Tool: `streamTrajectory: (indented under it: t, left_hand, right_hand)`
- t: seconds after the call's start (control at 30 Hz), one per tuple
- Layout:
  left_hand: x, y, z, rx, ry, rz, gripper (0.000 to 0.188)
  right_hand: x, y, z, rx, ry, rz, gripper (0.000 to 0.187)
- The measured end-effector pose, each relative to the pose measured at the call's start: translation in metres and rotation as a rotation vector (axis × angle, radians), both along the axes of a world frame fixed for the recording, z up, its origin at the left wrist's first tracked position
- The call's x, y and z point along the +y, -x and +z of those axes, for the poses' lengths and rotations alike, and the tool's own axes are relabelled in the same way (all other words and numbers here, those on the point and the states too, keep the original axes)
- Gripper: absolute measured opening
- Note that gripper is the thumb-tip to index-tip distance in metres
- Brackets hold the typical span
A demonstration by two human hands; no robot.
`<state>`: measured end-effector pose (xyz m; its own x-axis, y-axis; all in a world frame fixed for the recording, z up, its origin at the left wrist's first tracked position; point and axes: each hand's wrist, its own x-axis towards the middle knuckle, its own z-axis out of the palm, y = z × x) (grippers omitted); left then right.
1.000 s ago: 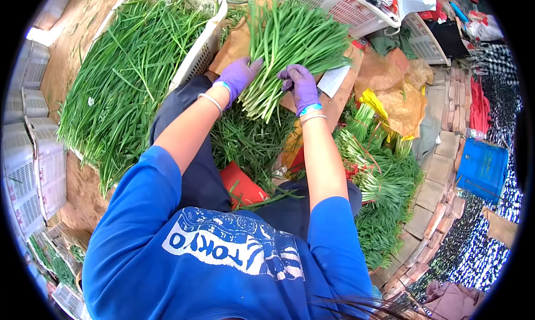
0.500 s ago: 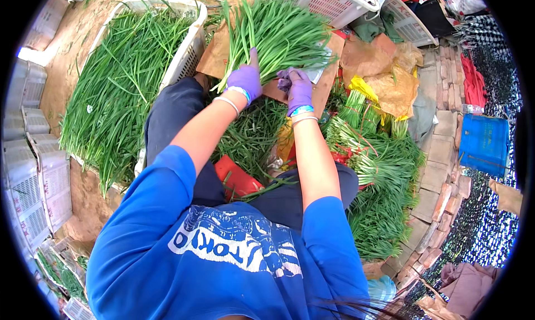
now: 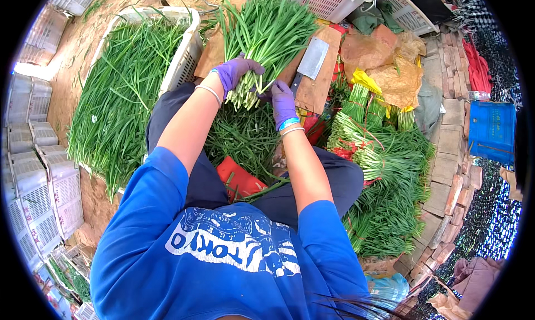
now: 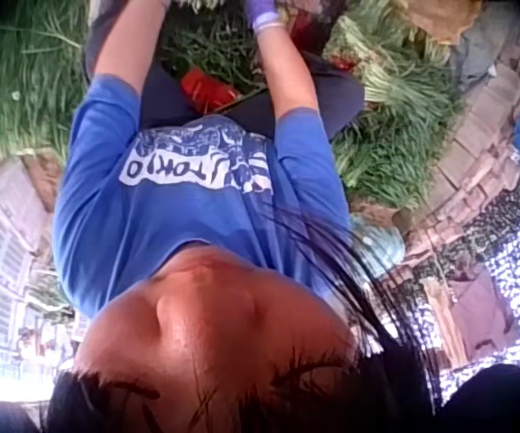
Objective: The person cleans green onions by hand, ties them into a bundle using a red string, and then trims the ends using a cleaver on a wooden board.
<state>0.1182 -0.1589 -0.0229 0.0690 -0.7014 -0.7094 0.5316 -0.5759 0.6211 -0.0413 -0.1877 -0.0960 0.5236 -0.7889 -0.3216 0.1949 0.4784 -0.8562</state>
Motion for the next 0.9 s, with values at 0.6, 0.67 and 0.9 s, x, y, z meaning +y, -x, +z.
streamTrajectory:
  t: [0.6,0.67,0.9]
  left_hand:
    - [0.000,0.004,0.008,-0.732,-0.005,-0.326,0.077]
    - [0.001,0.005,0.026,-0.619,0.087,-0.221,0.062]
    - [0.039,-0.015,0.147,-0.153,0.462,-0.075,0.035]
  right_hand:
    - [0.002,-0.012,0.022,0.560,0.693,0.191,0.012]
    - [0.004,-0.011,0.020,0.310,0.452,0.196,0.014]
    - [0.004,-0.007,0.001,0.218,0.302,0.239,0.013]
